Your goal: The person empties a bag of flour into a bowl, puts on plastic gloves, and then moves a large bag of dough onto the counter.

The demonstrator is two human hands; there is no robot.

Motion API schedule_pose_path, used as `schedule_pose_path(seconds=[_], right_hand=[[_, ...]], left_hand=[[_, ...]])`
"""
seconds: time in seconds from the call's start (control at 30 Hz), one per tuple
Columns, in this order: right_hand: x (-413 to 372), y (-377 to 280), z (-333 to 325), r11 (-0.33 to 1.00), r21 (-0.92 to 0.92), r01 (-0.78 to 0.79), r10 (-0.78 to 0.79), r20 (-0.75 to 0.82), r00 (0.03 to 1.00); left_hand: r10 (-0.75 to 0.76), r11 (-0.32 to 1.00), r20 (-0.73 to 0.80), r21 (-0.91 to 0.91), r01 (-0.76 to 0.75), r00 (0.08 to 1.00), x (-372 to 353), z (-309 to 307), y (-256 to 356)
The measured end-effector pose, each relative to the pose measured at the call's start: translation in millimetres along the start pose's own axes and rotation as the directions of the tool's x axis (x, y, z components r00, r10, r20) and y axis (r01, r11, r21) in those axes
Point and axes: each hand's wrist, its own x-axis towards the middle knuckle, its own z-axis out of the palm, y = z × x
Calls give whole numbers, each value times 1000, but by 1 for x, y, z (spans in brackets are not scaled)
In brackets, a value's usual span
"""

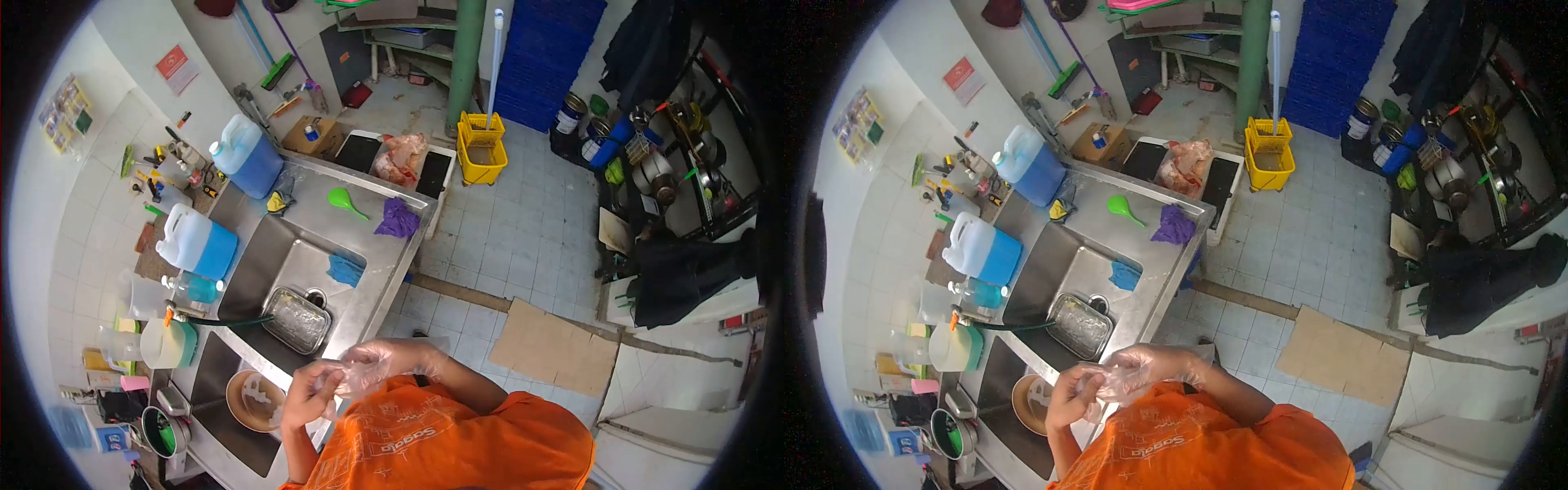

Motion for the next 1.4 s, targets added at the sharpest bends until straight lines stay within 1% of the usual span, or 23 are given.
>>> schedule_pose_path(seconds=[0.13, 0.23, 0.3, 0.33, 0.43, 0.47, 0.5, 0.53, 0.57, 0.6, 0.63, 0.67, 0.7, 0.73, 0.87, 1.0, 1.07, 1.13, 1.17, 1.23, 1.27, 1.33, 1.4], right_hand=[[-17, 9, -6, 991, -11, -130, 129, -88, 988], [-27, 7, -17, 991, -131, -33, 14, -140, 990], [-32, 6, -26, 949, -310, -50, -2, -163, 987], [-34, 8, -32, 950, -308, -53, -6, -188, 982], [-36, 7, -41, 909, -408, 86, -252, -375, 892], [-35, 4, -42, 957, -220, 191, -288, -633, 718], [-32, 2, -42, 937, -58, 344, -233, -838, 493], [-28, 1, -45, 937, -63, 345, -236, -841, 486], [-22, 3, -48, 867, 29, 498, -143, -942, 303], [-16, 3, -51, 759, 78, 647, -11, -991, 132], [-10, -6, -44, 760, 125, 637, 57, -990, 127], [-2, -6, -41, 762, 127, 634, 51, -989, 137], [8, -4, -38, 740, 150, 656, 122, -989, 89], [17, -1, -35, 715, 173, 677, 195, -980, 45], [34, 46, -37, 817, 213, 536, 188, -977, 101], [41, 74, -32, 905, 191, 379, 88, -958, 273], [42, 75, -28, 907, 231, 353, 146, -957, 252], [34, 111, -48, 879, 209, 429, -1, -898, 441], [31, 135, -65, 882, 207, 423, -6, -893, 450], [24, 173, -91, 946, -318, 61, -293, -758, 583], [19, 175, -88, 944, -325, 60, -295, -748, 595], [14, 165, -80, 926, 183, 330, -109, -708, 698], [9, 145, -66, 920, 224, 320, -82, -690, 719]], left_hand=[[-119, 993, -172, -12, 118, 978, -19, -19, 2], [-125, 990, -274, -99, 102, 954, -26, -21, -3], [-194, 978, -575, -180, 108, 795, -33, -21, -8], [-192, 978, -555, -179, 109, 809, -33, -21, -7], [34, 995, -668, 92, 37, 744, -34, -36, -13], [39, 995, -658, 92, 28, 752, -31, -36, -19], [357, 882, -558, 465, -74, 750, -25, -35, -20], [611, 627, -348, 761, -166, 711, -19, -34, -19], [284, 838, -400, 546, -22, 871, -17, -9, 22], [352, 821, -307, 554, -135, 884, -9, 1, 6], [424, 764, -188, 600, -238, 886, -1, 15, -2], [281, 881, -74, 414, -227, 957, 7, 28, -10], [548, 710, -16, 538, -454, 837, 23, 47, -11], [539, 694, 17, 558, -455, 842, 28, 62, -6], [391, 691, -12, 664, -285, 920, 40, 79, -7], [543, 739, -105, 531, -415, 833, 47, 83, -34], [562, 685, -69, 598, -417, 824, 46, 85, -35], [575, 624, -29, 662, -416, 817, 48, 86, -36], [560, 630, -34, 667, -399, 828, 52, 87, -39], [547, 635, -51, 675, -375, 835, 58, 89, -43], [542, 657, -96, 668, -349, 835, 62, 89, -43], [541, 676, -168, 670, -307, 824, 69, 86, -49], [523, 722, -213, 625, -296, 825, 73, 84, -61]])
